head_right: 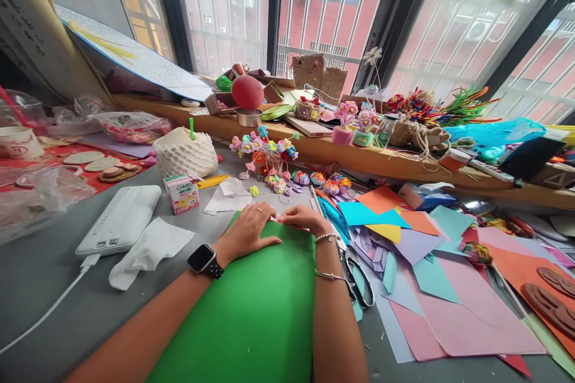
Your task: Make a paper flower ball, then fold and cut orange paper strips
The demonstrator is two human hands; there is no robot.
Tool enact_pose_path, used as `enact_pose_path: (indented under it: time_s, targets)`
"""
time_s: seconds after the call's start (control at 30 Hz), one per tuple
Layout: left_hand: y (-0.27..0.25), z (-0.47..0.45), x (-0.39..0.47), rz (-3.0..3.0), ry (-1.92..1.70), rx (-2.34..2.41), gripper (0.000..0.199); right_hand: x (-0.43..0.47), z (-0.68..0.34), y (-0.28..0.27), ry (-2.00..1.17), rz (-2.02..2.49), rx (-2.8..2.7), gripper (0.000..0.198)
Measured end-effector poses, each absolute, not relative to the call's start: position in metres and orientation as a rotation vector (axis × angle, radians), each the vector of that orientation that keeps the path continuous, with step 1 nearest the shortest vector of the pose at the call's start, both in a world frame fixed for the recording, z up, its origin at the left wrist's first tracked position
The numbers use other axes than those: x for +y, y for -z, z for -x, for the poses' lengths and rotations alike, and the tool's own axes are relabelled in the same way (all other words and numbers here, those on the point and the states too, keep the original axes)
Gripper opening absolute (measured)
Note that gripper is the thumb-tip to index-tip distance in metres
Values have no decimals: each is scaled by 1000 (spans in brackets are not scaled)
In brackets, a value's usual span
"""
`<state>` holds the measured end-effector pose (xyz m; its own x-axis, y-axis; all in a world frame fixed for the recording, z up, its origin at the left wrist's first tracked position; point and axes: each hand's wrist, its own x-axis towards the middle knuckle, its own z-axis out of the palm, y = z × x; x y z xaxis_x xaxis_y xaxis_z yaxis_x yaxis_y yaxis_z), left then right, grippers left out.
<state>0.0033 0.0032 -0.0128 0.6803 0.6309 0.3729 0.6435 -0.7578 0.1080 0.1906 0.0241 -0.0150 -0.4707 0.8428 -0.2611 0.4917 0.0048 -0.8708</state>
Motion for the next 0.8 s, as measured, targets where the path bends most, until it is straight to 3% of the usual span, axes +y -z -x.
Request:
enact_pose_path:
  time_s: [0.8]
  targets:
    - [11, -3, 1, 2794, 590, -1009, 41, 23, -193, 12, -1428, 1335, -1961, 46]
